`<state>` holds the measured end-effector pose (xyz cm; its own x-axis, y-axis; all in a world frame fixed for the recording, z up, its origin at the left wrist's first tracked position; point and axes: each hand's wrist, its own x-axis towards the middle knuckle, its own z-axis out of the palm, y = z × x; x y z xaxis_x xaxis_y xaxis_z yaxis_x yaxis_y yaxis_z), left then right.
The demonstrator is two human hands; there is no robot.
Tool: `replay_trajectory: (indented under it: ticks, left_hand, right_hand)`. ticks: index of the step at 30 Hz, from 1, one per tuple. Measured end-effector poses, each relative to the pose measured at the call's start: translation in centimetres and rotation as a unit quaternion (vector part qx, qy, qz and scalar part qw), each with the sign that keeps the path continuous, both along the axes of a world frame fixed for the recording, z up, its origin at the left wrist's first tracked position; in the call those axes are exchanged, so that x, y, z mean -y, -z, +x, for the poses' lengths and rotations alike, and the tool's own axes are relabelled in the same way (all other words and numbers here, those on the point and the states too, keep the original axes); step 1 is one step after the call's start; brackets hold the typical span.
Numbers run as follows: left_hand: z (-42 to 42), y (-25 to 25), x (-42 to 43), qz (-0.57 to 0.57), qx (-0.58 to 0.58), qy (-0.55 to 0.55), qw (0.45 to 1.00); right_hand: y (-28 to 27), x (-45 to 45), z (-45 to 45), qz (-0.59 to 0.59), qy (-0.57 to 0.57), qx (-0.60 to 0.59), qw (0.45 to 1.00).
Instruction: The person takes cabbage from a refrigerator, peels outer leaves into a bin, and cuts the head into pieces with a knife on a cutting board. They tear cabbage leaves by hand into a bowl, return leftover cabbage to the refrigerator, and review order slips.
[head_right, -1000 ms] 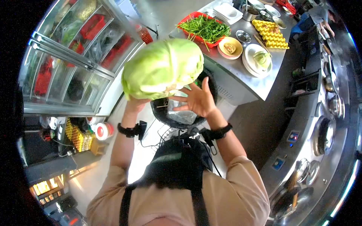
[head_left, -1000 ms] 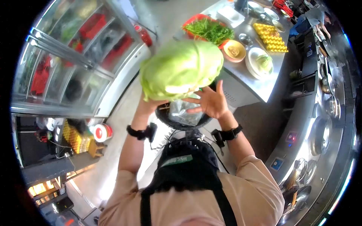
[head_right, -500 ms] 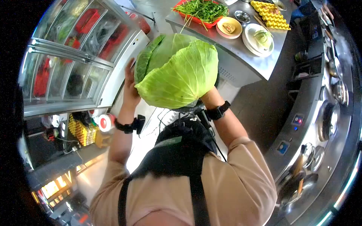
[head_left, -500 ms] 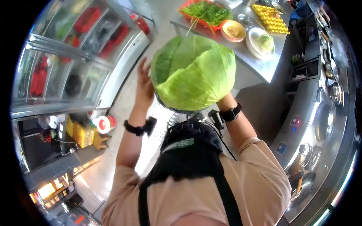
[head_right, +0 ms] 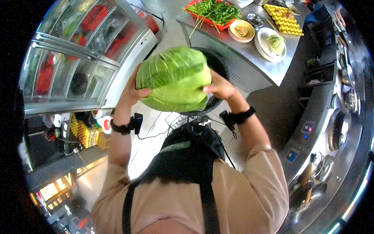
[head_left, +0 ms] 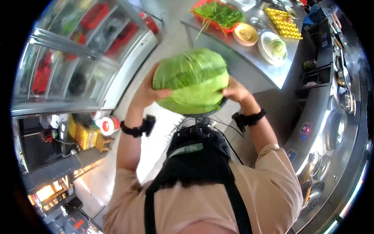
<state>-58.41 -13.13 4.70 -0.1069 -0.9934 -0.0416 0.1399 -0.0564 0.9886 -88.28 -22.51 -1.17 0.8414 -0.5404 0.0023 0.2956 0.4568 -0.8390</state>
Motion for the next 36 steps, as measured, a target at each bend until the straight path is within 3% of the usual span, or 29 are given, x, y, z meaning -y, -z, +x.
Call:
replay_trajectory:
  ticks: [1, 8, 10, 12, 14, 18, 20, 22, 23, 25, 28, 31, 33, 36]
  left_hand:
    - [0.1, -0.6, 0.3, -0.031, 0.072, 0.022, 0.997]
    - [-0.3, -2.1, 0.3, -0.079, 0.167, 0.074, 0.980]
    - [-1.1, -3.0, 0.7, -0.272, 0.363, -0.001, 0.891]
    - [-2.9, -4.2, 0.4, -0.284, 0.424, 0.006, 0.860]
    - [-4.5, -4.1, 0.5, -0.370, 0.533, 0.028, 0.760]
    - [-3.9, -4.2, 1.7, -0.333, 0.480, 0.017, 0.811]
    - [-3.8, -4.6, 2.9, -0.359, 0.472, -0.014, 0.805]
    - [-2.8, -4.9, 4.5, -0.157, 0.408, -0.142, 0.888]
    - [-1.9, -4.4, 5.9, -0.156, 0.407, -0.144, 0.889]
    - [0.0, -2.5, 8.9, 0.053, 0.151, -0.086, 0.983]
    - [0.2, 4.1, 10.5, 0.125, 0.213, -0.051, 0.968]
    - [-2.4, 7.1, 7.2, 0.015, 0.230, 0.099, 0.968]
    - [-3.6, 8.4, 4.8, 0.051, 0.148, 0.154, 0.976]
    - [-4.8, 12.6, 2.6, 0.119, 0.043, 0.144, 0.981]
  right_hand:
    - [0.1, -0.1, -0.2, -0.033, 0.011, -0.024, 0.999]
    - [0.6, -2.2, -0.3, -0.102, 0.121, -0.044, 0.986]
    - [0.6, -2.2, -0.4, -0.088, 0.176, -0.048, 0.979]
    - [0.2, -2.2, -0.2, -0.100, 0.187, -0.057, 0.976]
    - [0.1, -2.3, -0.2, -0.109, 0.193, -0.068, 0.973]
    - [0.2, -2.2, -0.8, -0.098, 0.192, -0.082, 0.973]
    - [0.5, -2.1, -1.6, -0.083, 0.191, -0.087, 0.974]
    - [1.1, -2.0, -2.4, -0.150, 0.161, -0.076, 0.972]
    - [0.7, -2.2, -2.5, -0.155, 0.157, -0.074, 0.972]
    - [1.6, -2.5, -2.7, -0.134, 0.148, -0.038, 0.979]
    - [3.4, -3.4, -2.6, -0.066, 0.146, 0.008, 0.987]
    - [4.0, -5.0, -2.0, 0.095, 0.243, 0.060, 0.964]
    - [6.2, -5.0, -2.2, 0.113, 0.243, 0.060, 0.962]
    - [8.1, -4.8, -2.0, 0.116, 0.253, 0.051, 0.959]
